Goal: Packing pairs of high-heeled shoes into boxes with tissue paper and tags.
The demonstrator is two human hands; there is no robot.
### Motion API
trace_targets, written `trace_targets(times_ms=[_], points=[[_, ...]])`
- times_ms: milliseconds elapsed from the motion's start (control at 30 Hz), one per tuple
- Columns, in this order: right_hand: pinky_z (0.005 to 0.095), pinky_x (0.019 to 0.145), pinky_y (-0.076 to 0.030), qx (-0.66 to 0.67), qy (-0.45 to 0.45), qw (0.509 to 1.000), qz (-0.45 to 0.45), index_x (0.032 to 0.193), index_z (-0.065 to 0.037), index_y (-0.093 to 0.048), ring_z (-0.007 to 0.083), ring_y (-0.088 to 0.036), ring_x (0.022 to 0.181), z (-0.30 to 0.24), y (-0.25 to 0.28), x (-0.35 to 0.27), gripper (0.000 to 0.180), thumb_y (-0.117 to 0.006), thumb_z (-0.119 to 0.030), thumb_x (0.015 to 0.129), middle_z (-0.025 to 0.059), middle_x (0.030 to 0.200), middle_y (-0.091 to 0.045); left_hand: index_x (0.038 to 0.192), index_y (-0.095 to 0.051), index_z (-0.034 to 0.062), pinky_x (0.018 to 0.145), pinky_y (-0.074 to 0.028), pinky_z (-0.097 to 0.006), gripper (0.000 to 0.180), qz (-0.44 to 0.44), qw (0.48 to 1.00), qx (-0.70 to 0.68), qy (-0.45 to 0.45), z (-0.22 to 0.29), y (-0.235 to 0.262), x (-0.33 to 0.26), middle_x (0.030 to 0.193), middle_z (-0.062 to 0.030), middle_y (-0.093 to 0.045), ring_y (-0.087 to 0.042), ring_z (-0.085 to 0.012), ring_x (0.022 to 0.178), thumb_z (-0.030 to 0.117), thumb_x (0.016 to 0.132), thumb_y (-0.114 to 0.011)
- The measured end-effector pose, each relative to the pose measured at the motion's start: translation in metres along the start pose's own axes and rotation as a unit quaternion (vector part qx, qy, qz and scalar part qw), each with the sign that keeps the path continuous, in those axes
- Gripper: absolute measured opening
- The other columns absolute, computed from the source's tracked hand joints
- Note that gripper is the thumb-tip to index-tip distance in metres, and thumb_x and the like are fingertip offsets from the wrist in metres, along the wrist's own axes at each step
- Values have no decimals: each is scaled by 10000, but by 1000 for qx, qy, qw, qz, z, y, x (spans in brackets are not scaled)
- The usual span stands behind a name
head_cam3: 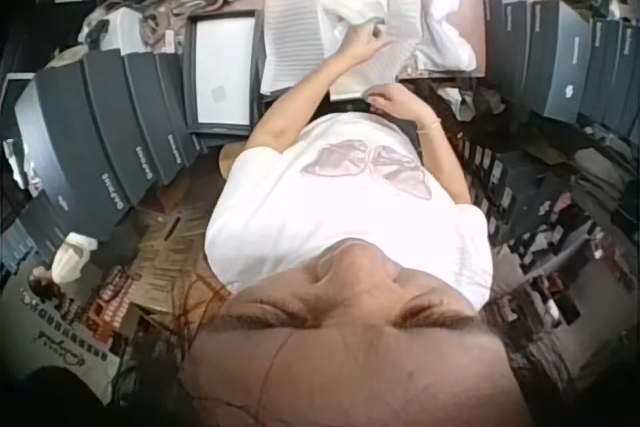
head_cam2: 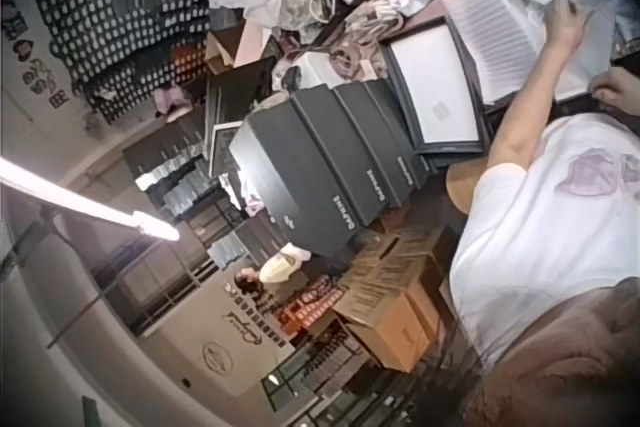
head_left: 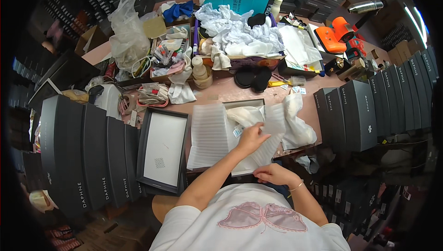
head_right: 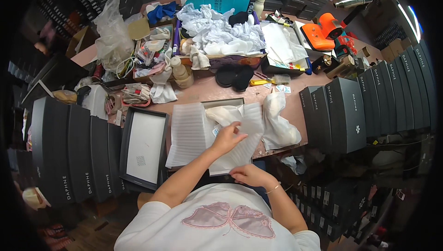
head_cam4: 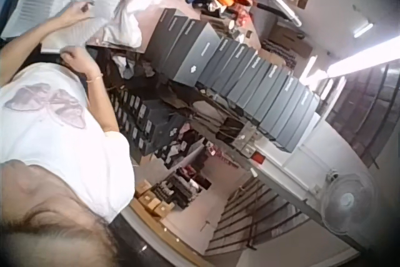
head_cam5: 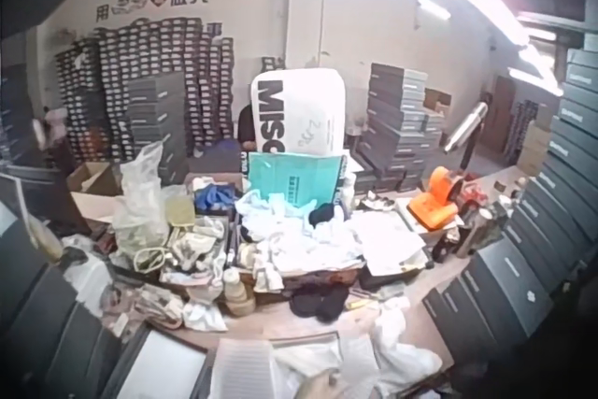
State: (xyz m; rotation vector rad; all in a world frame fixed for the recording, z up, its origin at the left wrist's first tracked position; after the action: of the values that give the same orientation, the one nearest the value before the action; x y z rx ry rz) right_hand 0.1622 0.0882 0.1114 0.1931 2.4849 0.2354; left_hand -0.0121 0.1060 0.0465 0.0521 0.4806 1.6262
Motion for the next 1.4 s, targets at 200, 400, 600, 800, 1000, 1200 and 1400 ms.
trace_targets(times_ms=[200,400,600,800,1000,1200,1400], points=[[369,962,-431,-164,220,904,327,1301,10,-481,321,-498,1210,23,-18,78,471,-597,-134,867,191,1293,-517,1352,-415,36,793,-496,-348,535,-188,943,-231,-149,107,-45,-27,975,-142,-622,-614,-249,848,162,881,-634],[436,942,-423,-78,65,901,422,1275,33,-477,409,-521,1121,90,59,66,487,-596,-163,845,264,1243,-523,1337,-405,-60,1082,-290,-397,566,303,943,120,-68,-24,23,-58,1360,-232,-429,-408,-357,1279,215,894,-626],[455,805,-470,-89,-43,933,345,1165,30,-543,455,-588,867,87,42,80,389,-531,-162,827,306,940,-598,1358,-370,-20,1066,-304,-405,709,166,942,-276,91,-157,14,-39,1295,-227,-475,-423,-353,1240,562,952,-376],[372,920,-432,26,31,943,329,1294,3,-495,328,-548,1095,12,50,32,529,-458,-383,933,230,1211,-555,1322,-437,16,965,-420,-403,714,81,784,-602,130,-80,23,-86,1243,-177,-529,-527,-286,1118,574,879,-476],[275,1070,-284,306,-51,921,234,1408,-35,-407,190,-381,1303,107,57,110,622,-321,-496,998,107,1381,-459,1397,-334,-11,1004,-394,-390,773,124,798,-588,47,-120,7,-60,1354,-193,-428,-473,-283,1197,438,819,-582],[397,727,-506,-91,9,906,413,1147,6,-605,396,-633,858,98,59,124,347,-535,-245,918,227,1045,-644,1447,-295,33,1049,-334,-396,738,329,915,-197,128,-135,25,-70,1365,-227,-412,-400,-312,1272,409,885,-589],[459,735,-508,-351,189,839,370,1358,-32,-400,397,-624,877,22,34,154,501,-514,-96,875,227,1025,-625,1321,-451,6,948,-435,-375,472,348,923,-163,-25,-92,26,-122,1320,-174,-473,-480,-297,1195,212,918,-589]])
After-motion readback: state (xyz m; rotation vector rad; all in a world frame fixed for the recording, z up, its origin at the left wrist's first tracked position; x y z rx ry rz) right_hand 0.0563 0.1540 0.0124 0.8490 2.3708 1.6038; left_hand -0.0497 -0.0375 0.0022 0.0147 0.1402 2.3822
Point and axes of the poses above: each hand's wrist, its own x-axis towards the middle knuckle, its own y-axis out of the back of the hand, z = x × y, the point moved 1 cm from there along x, towards the middle knuckle
